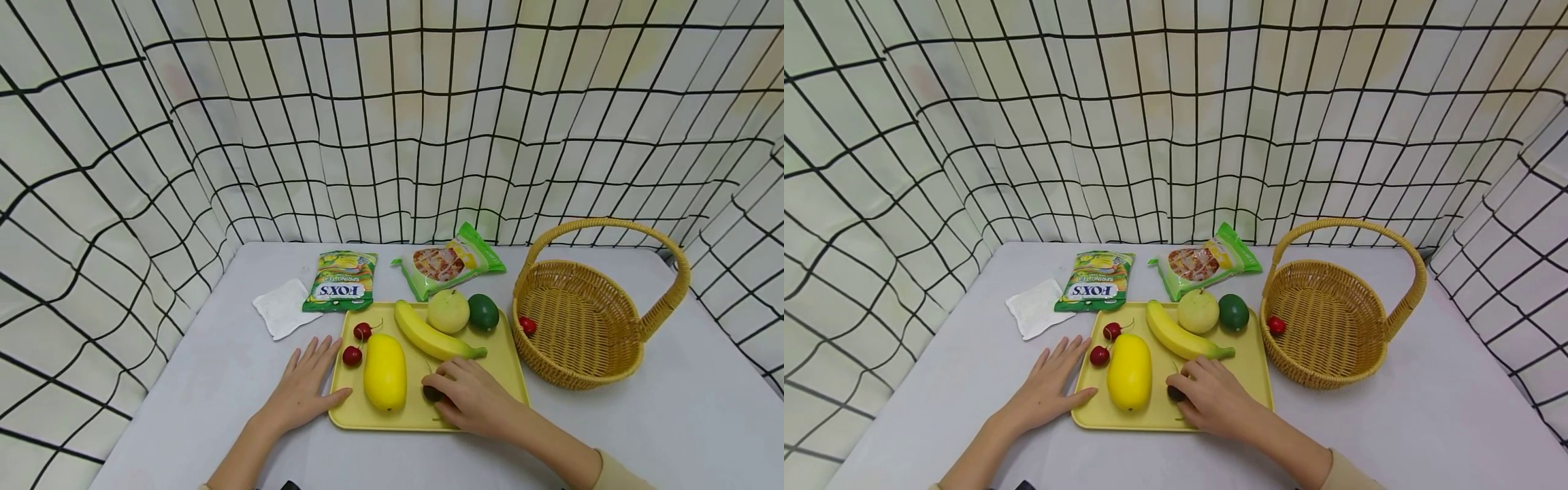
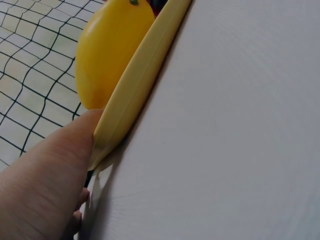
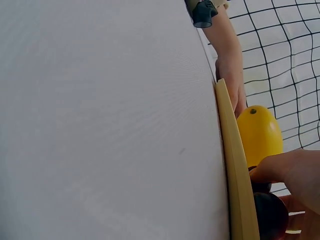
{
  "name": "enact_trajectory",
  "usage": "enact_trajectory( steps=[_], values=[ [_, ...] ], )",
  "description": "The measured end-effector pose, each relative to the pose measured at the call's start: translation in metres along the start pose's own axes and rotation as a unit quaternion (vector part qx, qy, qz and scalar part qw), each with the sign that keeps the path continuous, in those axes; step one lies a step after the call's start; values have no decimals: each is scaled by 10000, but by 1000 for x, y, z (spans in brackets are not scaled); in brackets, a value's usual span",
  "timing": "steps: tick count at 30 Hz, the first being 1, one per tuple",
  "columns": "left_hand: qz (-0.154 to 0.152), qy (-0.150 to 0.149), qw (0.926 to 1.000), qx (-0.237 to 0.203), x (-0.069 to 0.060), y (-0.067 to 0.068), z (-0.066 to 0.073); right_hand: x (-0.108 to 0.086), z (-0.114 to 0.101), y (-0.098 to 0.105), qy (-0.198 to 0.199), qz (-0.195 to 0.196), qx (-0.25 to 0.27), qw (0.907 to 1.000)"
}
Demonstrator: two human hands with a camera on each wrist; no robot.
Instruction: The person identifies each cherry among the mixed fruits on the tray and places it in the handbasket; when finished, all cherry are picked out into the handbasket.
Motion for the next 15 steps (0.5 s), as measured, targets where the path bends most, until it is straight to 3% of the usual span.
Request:
enact_trajectory(
  steps=[15],
  values=[
    [17,-27,10000,-8,0,1,1,0,-2,3,135,261,27,9996]
  ],
)
Point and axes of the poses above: each hand's wrist, its own x-axis towards the middle knuckle, its own y-axis out of the back of the hand, z = x × y, the point moved 7 cm from there along x, towards the middle knuckle, and after that the axes turned 4 degrees about z, right-handed, at the moved point
